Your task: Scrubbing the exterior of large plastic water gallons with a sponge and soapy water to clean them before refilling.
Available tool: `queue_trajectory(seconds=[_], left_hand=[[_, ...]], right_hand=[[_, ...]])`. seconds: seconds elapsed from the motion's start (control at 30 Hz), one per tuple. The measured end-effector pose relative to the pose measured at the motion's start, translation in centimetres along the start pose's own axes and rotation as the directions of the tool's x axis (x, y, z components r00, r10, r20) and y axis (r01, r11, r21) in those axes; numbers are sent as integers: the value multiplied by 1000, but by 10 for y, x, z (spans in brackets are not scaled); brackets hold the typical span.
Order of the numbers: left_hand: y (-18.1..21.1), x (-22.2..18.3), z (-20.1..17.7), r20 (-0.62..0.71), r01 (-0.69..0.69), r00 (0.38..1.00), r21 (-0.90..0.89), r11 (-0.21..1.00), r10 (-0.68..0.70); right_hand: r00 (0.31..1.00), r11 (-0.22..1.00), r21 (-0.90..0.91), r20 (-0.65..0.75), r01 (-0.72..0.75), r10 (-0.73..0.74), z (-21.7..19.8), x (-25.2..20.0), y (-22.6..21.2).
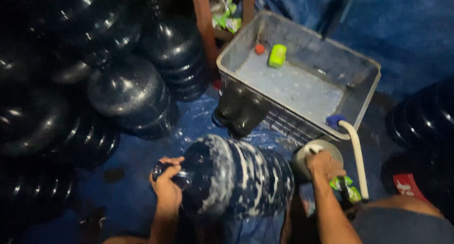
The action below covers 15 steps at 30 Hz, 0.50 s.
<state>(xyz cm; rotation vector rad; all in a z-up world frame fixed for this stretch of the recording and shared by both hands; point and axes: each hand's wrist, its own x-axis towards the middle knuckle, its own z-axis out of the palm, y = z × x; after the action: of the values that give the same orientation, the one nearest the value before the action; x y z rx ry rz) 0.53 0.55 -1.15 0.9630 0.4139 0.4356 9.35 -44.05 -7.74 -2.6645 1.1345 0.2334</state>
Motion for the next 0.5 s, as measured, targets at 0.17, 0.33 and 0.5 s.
queue_trajectory(seconds=[0.17, 0.33, 0.5], left_hand=[[5, 1, 7, -164, 16, 986, 16, 1000, -13], [8, -2, 12, -186, 9, 982, 22, 1000, -4], [4, -2, 7, -204, -9, 979, 61, 998, 21]], right_hand=[[966, 837, 512, 45, 195, -253, -32, -39, -40], [871, 573, 741, -34, 351, -490, -58, -110, -72], [855, 672, 687, 143, 277, -499, -65, -170, -86]])
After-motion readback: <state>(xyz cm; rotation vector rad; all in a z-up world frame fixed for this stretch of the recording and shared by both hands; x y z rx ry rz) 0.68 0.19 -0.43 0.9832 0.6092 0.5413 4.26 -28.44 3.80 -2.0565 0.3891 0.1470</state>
